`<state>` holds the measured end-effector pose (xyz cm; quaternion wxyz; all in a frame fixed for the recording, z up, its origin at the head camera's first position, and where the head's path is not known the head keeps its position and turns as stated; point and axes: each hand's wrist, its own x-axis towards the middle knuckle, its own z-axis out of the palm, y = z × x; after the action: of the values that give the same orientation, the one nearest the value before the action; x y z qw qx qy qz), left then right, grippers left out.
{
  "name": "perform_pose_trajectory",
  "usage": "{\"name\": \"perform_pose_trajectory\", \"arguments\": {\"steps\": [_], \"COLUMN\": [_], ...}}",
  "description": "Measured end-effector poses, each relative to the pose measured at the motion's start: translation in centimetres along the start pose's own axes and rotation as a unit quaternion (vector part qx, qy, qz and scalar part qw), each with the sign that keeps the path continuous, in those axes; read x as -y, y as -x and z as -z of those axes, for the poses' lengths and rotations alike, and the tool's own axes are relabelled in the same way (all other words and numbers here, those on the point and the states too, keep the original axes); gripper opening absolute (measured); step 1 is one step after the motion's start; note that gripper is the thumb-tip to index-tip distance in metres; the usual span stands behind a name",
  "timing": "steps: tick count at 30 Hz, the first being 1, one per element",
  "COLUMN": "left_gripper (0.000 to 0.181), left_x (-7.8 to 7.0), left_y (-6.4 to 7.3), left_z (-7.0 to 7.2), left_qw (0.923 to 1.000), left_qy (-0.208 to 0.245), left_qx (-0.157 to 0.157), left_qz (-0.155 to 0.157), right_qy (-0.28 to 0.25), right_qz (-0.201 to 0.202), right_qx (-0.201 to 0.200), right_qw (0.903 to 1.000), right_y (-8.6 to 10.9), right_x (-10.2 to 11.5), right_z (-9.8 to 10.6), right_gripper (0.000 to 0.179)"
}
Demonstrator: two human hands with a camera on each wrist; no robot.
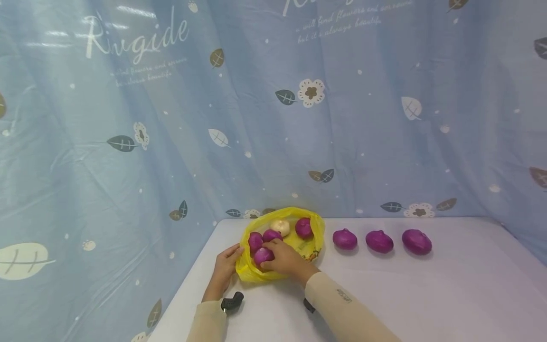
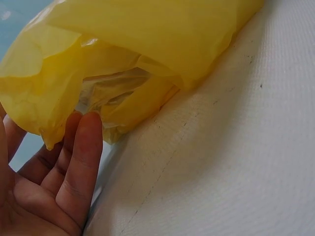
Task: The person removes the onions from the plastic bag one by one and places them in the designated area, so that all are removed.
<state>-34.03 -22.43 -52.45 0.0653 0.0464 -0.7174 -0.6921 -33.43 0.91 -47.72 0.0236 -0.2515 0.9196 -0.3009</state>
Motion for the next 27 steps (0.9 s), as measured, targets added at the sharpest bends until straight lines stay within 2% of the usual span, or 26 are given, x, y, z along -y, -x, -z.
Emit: {"name": "perform_pose_trajectory", "arguments": {"steps": [6, 12, 18, 23, 27], "left_gripper": [0.05, 0.058, 0.055, 0.058, 0.059], "left_x": [0.3, 0.7, 0.8, 0.8, 0.8], "left_y": [-0.3, -0.4, -0.3, -0.3, -0.3], "left_z": [0.3, 0.3, 0.0, -0.1, -0.1], "left_qw": [0.9999, 0.9998, 0.9999, 0.9998, 0.9998], "left_qy": [-0.003, -0.012, -0.007, -0.014, -0.014], "left_qx": [-0.01, -0.015, -0.013, -0.017, -0.016], "left_qz": [0.004, 0.003, -0.005, 0.001, 0.004], "right_qy": [-0.049, -0.117, -0.155, -0.194, -0.197], "right_qz": [-0.017, -0.037, -0.038, -0.04, -0.043], "right_qx": [-0.013, -0.044, -0.072, -0.086, -0.103], "right_qw": [0.9985, 0.9914, 0.9846, 0.9763, 0.974], "right_y": [0.6, 1.3, 2.6, 4.1, 5.0], "right_x": [-0.5, -0.9, -2.1, -2.9, -3.6], "right_z": [0.6, 0.7, 1.0, 1.8, 2.1], "right_gripper": [0.064, 0.066, 0.066, 0.066, 0.065]}}
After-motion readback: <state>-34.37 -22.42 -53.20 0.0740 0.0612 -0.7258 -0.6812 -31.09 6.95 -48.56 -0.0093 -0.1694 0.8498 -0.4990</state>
